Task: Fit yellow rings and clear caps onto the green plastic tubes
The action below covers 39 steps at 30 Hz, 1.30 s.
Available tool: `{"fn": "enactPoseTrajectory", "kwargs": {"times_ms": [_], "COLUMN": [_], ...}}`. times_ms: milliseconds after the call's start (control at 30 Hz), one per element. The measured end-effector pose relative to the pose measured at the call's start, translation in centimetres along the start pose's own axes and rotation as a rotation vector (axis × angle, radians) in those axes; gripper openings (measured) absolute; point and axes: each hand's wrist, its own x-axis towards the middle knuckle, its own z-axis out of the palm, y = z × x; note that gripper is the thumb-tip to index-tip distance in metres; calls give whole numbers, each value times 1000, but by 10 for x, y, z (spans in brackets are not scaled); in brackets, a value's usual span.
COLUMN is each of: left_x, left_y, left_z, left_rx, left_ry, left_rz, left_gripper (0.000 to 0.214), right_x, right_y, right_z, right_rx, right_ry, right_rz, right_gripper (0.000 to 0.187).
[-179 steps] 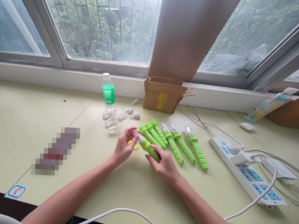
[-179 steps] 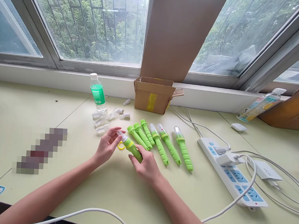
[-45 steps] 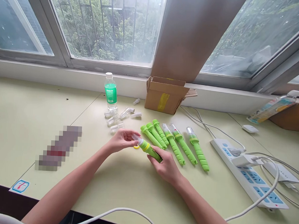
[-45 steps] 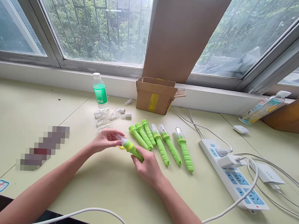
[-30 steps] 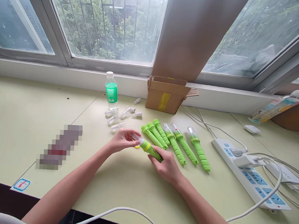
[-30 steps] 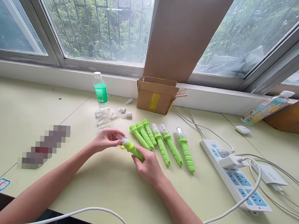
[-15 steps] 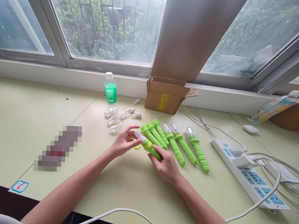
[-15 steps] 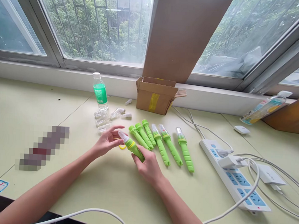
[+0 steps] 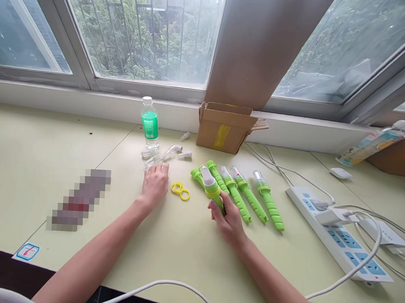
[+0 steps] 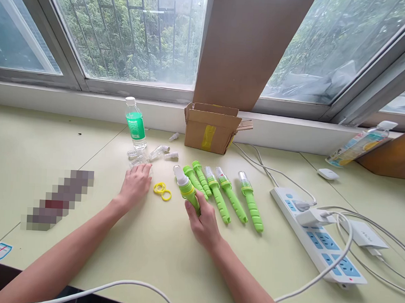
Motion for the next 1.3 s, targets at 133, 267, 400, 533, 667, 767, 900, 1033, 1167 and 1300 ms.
{"fn": "enactPoseTrajectory", "kwargs": {"times_ms": [133,267,400,533,667,767,900,1033,1167,1300], "left_x": [2,4,3,2,5,7,6,4,0,-4], "left_y": [-3,-2,5,11,10,6,4,8,15,21], "left_z": [3,-2,-15,-21,-16,-13,-14,-15,-14,-12], "left_rx": [-80,-499,-1040,-1518,-1661,-1734,-1815,-1753,-1649,-1601], "left_ry": [-91,9,104,70,35,1,-49,-133,-222,-283], "left_rz": [8,-62,-77,-239,-350,-382,-352,-283,-177,-165], "left_gripper": [43,40,34,36,32,28,21,27,39,39], "right_x": [0,3,4,4,3,3,4,3,1,1], "right_y": [-1,-2,1,6,7,6,5,4,4,6], "right_z": [0,0,1,2,1,1,1,3,4,4], "right_rx": [-44,-135,-235,-302,-295,-291,-314,-355,-346,-329], "right_ry": [-16,-27,-9,-11,-15,-22,-31,-65,-73,-29], "right_rz": [-29,-50,-79,-29,-6,-3,-9,-34,-85,-133], "right_gripper": [34,37,38,34,27,25,25,24,24,18]}}
